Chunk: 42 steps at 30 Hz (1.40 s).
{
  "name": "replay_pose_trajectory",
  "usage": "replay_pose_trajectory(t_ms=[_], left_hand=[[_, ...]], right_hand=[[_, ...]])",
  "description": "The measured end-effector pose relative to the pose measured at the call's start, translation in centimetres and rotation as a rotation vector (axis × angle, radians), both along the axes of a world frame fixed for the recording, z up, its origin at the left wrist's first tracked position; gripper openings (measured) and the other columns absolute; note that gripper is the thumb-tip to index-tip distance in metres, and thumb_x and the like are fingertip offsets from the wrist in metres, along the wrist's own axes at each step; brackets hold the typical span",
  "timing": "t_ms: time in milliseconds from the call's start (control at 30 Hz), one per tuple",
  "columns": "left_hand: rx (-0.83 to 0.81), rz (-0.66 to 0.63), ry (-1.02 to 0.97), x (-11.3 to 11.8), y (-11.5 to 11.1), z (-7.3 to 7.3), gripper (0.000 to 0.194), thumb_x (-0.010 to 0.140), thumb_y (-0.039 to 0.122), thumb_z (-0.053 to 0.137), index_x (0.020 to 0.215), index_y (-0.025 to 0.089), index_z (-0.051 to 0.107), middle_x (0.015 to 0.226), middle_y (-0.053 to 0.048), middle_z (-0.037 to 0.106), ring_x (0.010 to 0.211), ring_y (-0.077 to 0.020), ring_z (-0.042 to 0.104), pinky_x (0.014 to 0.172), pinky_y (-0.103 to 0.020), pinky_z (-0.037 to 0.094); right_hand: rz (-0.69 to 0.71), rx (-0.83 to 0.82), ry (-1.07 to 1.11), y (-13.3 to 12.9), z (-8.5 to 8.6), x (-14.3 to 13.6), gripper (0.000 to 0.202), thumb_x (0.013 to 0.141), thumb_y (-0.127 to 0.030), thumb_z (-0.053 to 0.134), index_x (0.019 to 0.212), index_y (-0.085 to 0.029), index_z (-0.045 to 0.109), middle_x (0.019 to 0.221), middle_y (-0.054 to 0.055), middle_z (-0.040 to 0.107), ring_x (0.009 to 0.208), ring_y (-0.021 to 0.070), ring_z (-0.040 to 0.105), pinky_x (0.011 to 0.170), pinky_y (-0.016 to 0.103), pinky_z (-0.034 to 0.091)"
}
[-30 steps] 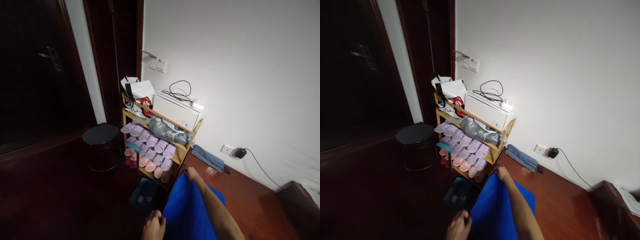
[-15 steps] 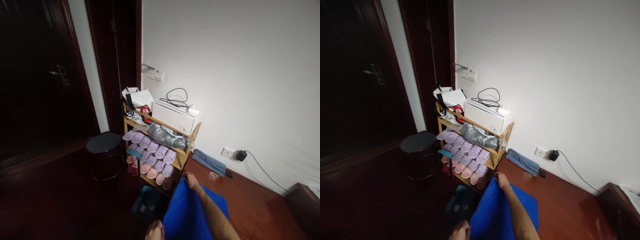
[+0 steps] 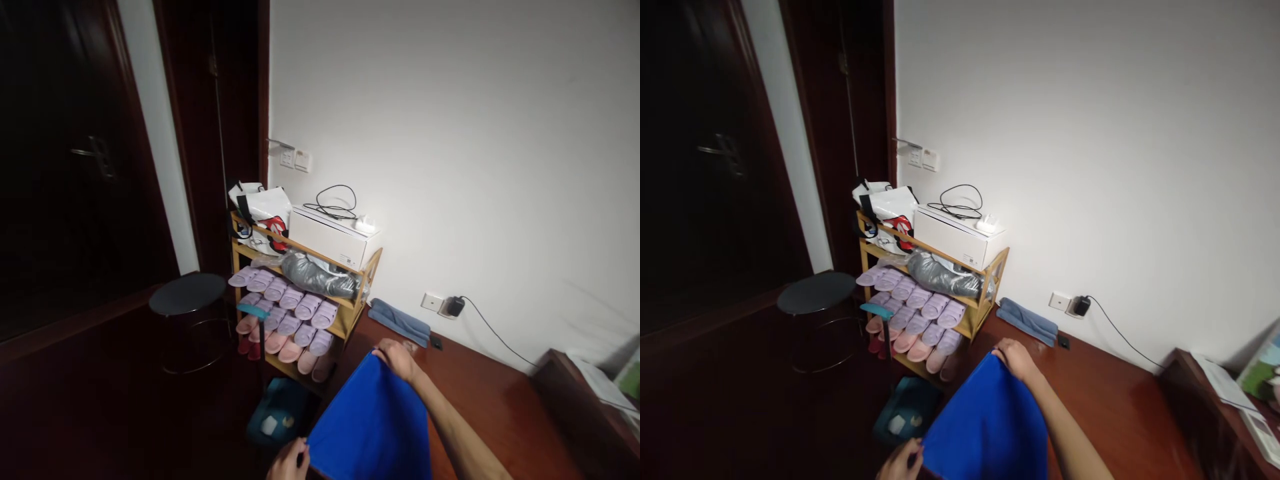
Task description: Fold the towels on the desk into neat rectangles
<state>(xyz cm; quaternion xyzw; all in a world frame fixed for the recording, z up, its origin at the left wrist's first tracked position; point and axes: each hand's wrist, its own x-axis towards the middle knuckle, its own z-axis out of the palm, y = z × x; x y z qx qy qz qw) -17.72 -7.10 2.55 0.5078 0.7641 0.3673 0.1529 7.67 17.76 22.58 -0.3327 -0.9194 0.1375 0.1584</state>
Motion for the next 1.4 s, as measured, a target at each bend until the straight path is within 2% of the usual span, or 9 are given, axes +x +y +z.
replay_pose_trajectory(t_ms=[100,200,500,633,833,1000,1100,1233,1400], left_hand=[[0.119,-0.009,-0.098,0.1,0.0,2.3,0.019,0.08,0.041,0.05,0.068,0.04,0.064,0.085,-0.002,0.085,0.084,-0.0346,0.082,0.074,-0.045,0.066],[0.227,-0.036,-0.225,0.0,0.7,6.2,0.019,0.079,0.048,0.055,0.067,0.036,0.065,0.085,-0.002,0.085,0.085,-0.0333,0.083,0.076,-0.041,0.067],[0.369,-0.216,-0.311,0.5,4.5,23.9,0.029,0.081,0.053,0.067,0.088,0.025,0.072,0.101,-0.007,0.086,0.101,-0.0285,0.08,0.097,-0.042,0.064],[0.353,-0.391,-0.203,2.7,7.0,28.9,0.025,0.082,0.048,0.064,0.083,0.024,0.072,0.095,-0.007,0.085,0.095,-0.0266,0.079,0.091,-0.04,0.065],[0.376,-0.589,-0.021,6.9,10.8,32.7,0.027,0.085,0.039,0.055,0.077,0.026,0.077,0.104,-0.006,0.085,0.101,-0.0253,0.078,0.1,-0.043,0.061],[0.365,-0.648,-0.061,8.6,11.5,35.2,0.029,0.088,0.047,0.06,0.087,0.03,0.083,0.11,-0.003,0.085,0.106,-0.0256,0.078,0.099,-0.04,0.062],[0.331,-0.68,-0.097,9.2,12.0,35.3,0.029,0.089,0.048,0.062,0.089,0.028,0.083,0.109,-0.003,0.085,0.105,-0.0257,0.078,0.097,-0.039,0.063],[0.332,-0.72,-0.04,10.9,15.0,33.8,0.028,0.09,0.036,0.058,0.089,0.021,0.081,0.098,-0.006,0.085,0.094,-0.0228,0.078,0.091,-0.036,0.062],[0.402,-0.715,0.076,17.0,20.8,33.6,0.024,0.085,0.015,0.058,0.094,0.021,0.079,0.09,-0.004,0.082,0.085,-0.0198,0.075,0.084,-0.031,0.059]], right_hand=[[-0.017,0.036,0.01,-1.5,1.3,2.3,0.057,0.11,-0.058,0.036,0.1,-0.021,0.077,0.101,0.013,0.077,0.1,0.0277,0.072,0.096,0.04,0.053],[-0.049,0.058,0.089,-2.7,3.1,4.8,0.058,0.11,-0.06,0.035,0.102,-0.021,0.077,0.101,0.012,0.077,0.098,0.0263,0.071,0.094,0.039,0.053],[-0.239,0.018,0.569,-7.7,12.0,14.9,0.052,0.099,-0.07,0.056,0.092,-0.024,0.078,0.094,0.007,0.078,0.09,0.0232,0.07,0.087,0.035,0.055],[-0.309,-0.024,0.643,-10.4,13.6,19.5,0.049,0.095,-0.069,0.062,0.092,-0.024,0.079,0.096,0.007,0.079,0.092,0.0231,0.072,0.086,0.034,0.056],[-0.429,-0.039,0.705,-13.5,13.3,25.0,0.046,0.091,-0.068,0.069,0.087,-0.023,0.081,0.091,0.006,0.079,0.085,0.0223,0.072,0.079,0.033,0.057],[-0.508,0.02,0.818,-16.4,13.4,28.1,0.041,0.089,-0.063,0.074,0.085,-0.023,0.08,0.087,0.007,0.077,0.081,0.0218,0.071,0.075,0.032,0.058],[-0.505,0.052,0.836,-17.1,12.9,28.8,0.039,0.088,-0.062,0.075,0.082,-0.024,0.079,0.086,0.006,0.075,0.083,0.0216,0.07,0.077,0.032,0.058],[-0.544,-0.036,0.804,-16.4,11.4,28.7,0.049,0.089,-0.072,0.069,0.081,-0.023,0.075,0.088,0.006,0.074,0.085,0.0217,0.069,0.078,0.031,0.058],[-0.681,-0.052,0.869,-16.2,12.3,29.0,0.059,0.083,-0.081,0.069,0.083,-0.021,0.072,0.076,0.004,0.07,0.071,0.0196,0.064,0.066,0.03,0.055]])
